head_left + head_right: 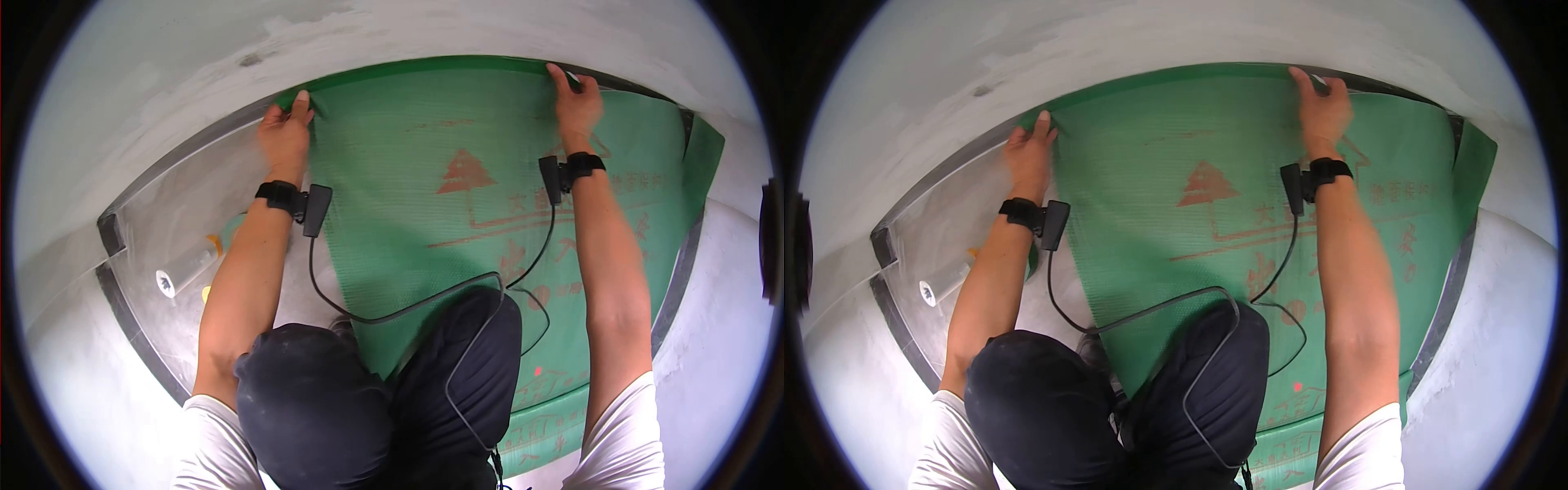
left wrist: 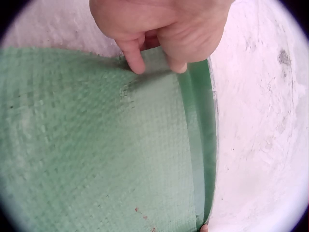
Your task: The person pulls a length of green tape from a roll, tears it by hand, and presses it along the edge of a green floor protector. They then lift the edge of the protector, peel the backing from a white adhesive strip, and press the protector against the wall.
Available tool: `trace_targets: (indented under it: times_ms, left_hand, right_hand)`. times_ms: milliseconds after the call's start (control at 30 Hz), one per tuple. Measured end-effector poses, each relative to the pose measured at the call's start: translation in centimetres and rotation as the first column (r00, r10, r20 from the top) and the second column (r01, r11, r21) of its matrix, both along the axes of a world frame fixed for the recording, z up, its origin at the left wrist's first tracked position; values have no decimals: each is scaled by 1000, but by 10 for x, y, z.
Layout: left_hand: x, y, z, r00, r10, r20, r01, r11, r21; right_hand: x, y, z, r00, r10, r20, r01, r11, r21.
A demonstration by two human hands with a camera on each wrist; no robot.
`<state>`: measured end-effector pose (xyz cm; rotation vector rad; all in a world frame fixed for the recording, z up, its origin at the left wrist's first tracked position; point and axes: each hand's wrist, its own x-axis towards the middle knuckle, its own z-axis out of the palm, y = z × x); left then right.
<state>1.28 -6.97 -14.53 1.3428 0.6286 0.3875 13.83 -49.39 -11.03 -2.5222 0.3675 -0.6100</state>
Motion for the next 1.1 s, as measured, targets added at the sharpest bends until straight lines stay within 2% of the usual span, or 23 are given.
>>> trace_targets:
  times_ms: [67,200,367,1100]
  left_hand:
    - [0,0,2,1000,-2,-21,1,1000,-6]
    - [0,0,6,998,-8,-61,7,1000,-20]
    - [-1,-2,13,997,-13,-82,11,1000,-25]
    - [-2,1,6,998,-35,-53,31,997,-64]
  right_hand:
    - [2,-2,-5,1000,-11,25,12,997,-80]
    - [-3,2,4,999,38,14,-38,999,-8]
    - [-2,1,6,998,-3,-59,-1,997,-71]
    - [-3,1,7,1000,-20,-13,18,989,-148]
